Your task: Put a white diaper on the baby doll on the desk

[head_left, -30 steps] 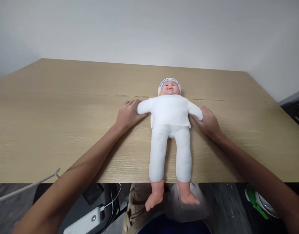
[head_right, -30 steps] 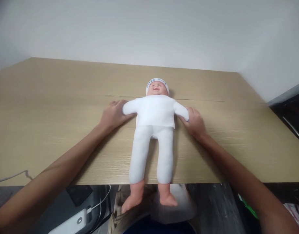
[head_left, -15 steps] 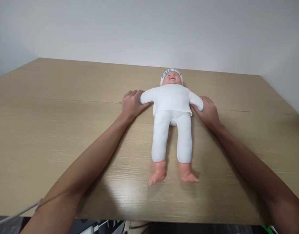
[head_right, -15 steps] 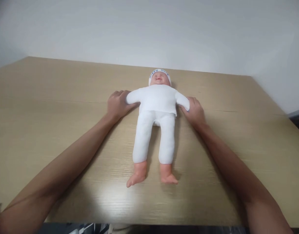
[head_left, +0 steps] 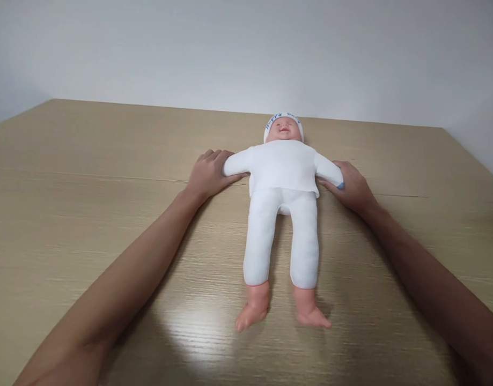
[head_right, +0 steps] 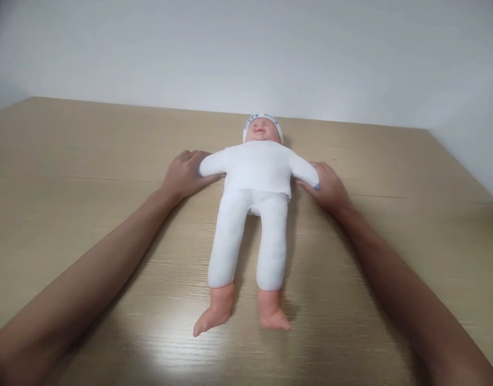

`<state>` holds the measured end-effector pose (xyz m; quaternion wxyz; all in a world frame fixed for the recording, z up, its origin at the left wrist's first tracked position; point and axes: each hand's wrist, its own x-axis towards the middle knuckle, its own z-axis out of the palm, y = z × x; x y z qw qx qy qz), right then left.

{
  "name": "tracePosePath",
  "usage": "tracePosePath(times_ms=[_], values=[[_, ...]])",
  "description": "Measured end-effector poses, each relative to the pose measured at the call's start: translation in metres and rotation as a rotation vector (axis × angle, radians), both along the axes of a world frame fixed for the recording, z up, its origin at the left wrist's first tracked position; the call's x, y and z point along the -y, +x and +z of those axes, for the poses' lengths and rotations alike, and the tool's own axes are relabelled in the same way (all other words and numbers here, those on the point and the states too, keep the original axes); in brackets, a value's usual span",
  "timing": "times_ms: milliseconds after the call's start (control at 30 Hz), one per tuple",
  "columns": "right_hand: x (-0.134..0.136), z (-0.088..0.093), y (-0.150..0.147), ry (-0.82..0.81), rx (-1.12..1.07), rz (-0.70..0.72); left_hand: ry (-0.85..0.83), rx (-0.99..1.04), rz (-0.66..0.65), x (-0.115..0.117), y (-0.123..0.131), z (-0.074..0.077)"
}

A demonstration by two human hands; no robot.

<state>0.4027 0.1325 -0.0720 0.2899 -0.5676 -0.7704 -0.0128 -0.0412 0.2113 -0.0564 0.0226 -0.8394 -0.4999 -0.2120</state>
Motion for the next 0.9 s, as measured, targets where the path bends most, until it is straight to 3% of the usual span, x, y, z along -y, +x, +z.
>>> tracePosePath(times_ms=[167,333,467,633,767,900], values=[[-0.004,0.001,0.004,-0.008,0.03,0.069,-0.023,0.056,-0.086,-0.005,-0.008,0.0],[0.004,0.001,0.007,0.0,0.049,0.05,-0.074,0.148,-0.136,0.003,-0.017,0.002],[0.011,-0.001,0.026,0.01,0.01,0.092,-0.099,0.239,-0.103,0.016,-0.036,0.002],[0.001,-0.005,0.049,-0.041,0.014,0.136,-0.134,0.302,-0.043,0.019,-0.047,-0.001],[-0.001,-0.009,0.048,-0.055,0.043,0.093,-0.133,0.307,-0.034,0.017,-0.046,0.0],[0.018,-0.018,0.032,0.002,0.024,-0.105,-0.113,0.241,0.012,0.028,-0.042,-0.001]])
